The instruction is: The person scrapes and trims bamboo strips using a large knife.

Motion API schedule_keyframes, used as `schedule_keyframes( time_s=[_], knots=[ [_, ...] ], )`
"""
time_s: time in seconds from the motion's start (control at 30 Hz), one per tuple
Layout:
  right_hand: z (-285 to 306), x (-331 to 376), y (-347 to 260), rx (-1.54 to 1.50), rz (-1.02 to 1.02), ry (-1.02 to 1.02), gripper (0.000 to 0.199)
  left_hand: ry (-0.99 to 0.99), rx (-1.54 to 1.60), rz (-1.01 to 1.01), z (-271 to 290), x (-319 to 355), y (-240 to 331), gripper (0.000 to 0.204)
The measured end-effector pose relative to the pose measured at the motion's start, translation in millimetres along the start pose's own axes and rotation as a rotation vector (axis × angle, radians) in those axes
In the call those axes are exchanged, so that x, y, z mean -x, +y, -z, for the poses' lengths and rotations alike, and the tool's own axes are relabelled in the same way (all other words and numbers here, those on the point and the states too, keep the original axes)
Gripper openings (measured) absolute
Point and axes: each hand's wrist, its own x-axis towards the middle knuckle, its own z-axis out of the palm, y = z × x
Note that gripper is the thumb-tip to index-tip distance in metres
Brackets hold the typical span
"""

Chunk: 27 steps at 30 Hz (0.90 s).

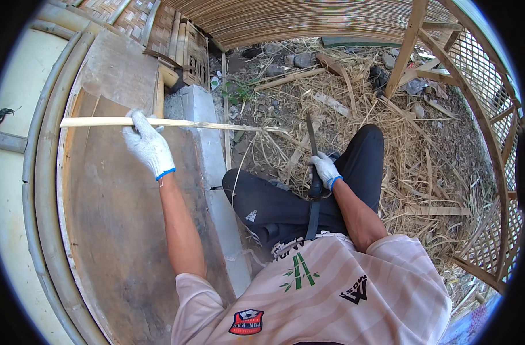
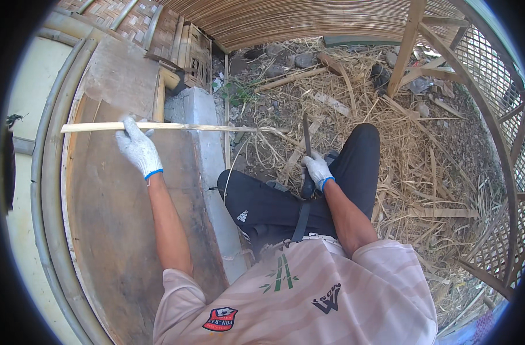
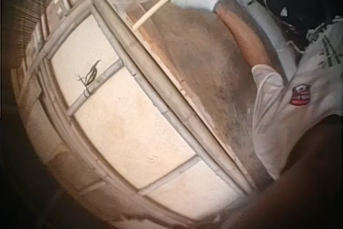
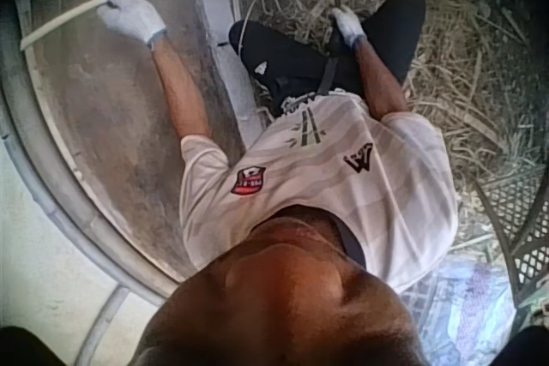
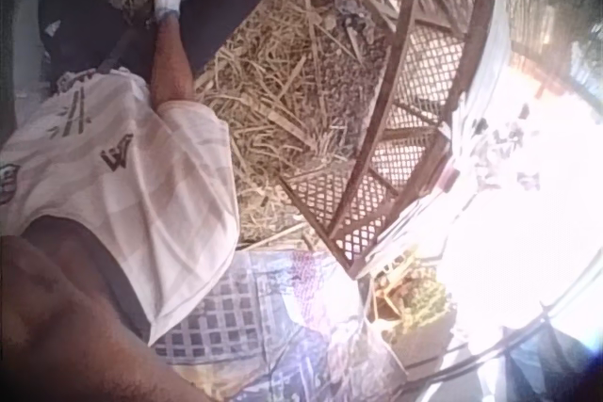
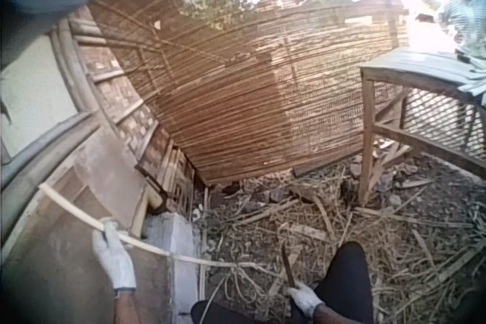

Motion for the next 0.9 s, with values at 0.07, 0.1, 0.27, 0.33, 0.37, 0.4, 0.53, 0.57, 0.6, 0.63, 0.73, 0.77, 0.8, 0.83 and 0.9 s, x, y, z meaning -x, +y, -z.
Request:
schedule_keyframes(
  time_s=[0.07, 0.1, 0.27, 0.33, 0.37, 0.4, 0.53, 0.57, 0.6, 0.63, 0.73, 0.77, 0.8, 0.83, 0.9],
  knots=[
    [1, -7, 11, 0.007, 0.027, 0.037, 0.027, -0.016, 0.006, -0.014, -1, -5, 2, 0.038],
    [8, -13, 16, 0.114, -0.041, 0.011, 0.028, -0.038, 0.017, -0.034, -4, -7, 4, 0.038],
    [4, -6, 23, 0.469, 0.005, 0.029, 0.030, 0.008, 0.003, -0.045, 9, -19, 5, 0.038],
    [-4, -4, 17, 0.499, 0.079, 0.026, 0.027, 0.047, -0.023, -0.093, 13, -26, 11, 0.037],
    [-5, 0, 15, 0.276, 0.040, -0.025, 0.024, 0.060, 0.058, -0.099, 17, -30, 15, 0.038],
    [-8, 7, 8, 0.054, 0.000, -0.076, 0.022, 0.076, 0.138, -0.107, 20, -34, 20, 0.038],
    [20, -16, 22, -0.335, -0.273, 0.012, 0.012, 0.033, 0.301, -0.036, 16, -46, 27, 0.036],
    [20, -18, 25, -0.333, -0.271, 0.005, 0.012, 0.026, 0.319, -0.025, 16, -45, 27, 0.034],
    [14, -13, 23, -0.215, -0.241, 0.021, 0.013, 0.034, 0.310, -0.030, 20, -44, 27, 0.034],
    [8, -5, 19, -0.098, -0.209, 0.039, 0.014, 0.133, 0.344, 0.009, 25, -42, 30, 0.035],
    [-15, 18, 0, 0.210, 0.187, -0.015, 0.017, 0.358, 0.386, 0.041, 30, -31, 66, 0.034],
    [-29, 36, -16, 0.181, 0.225, -0.075, 0.020, 0.383, 0.375, -0.015, 45, -35, 75, 0.034],
    [-25, 36, -18, 0.178, 0.229, -0.073, 0.020, 0.392, 0.384, -0.063, 47, -37, 86, 0.034],
    [-19, 31, -18, 0.111, 0.128, -0.182, 0.022, 0.418, 0.373, -0.069, 49, -41, 99, 0.036],
    [-4, 22, -12, 0.074, -0.020, -0.298, 0.026, 0.452, 0.430, -0.053, 47, -52, 104, 0.037]
  ],
)
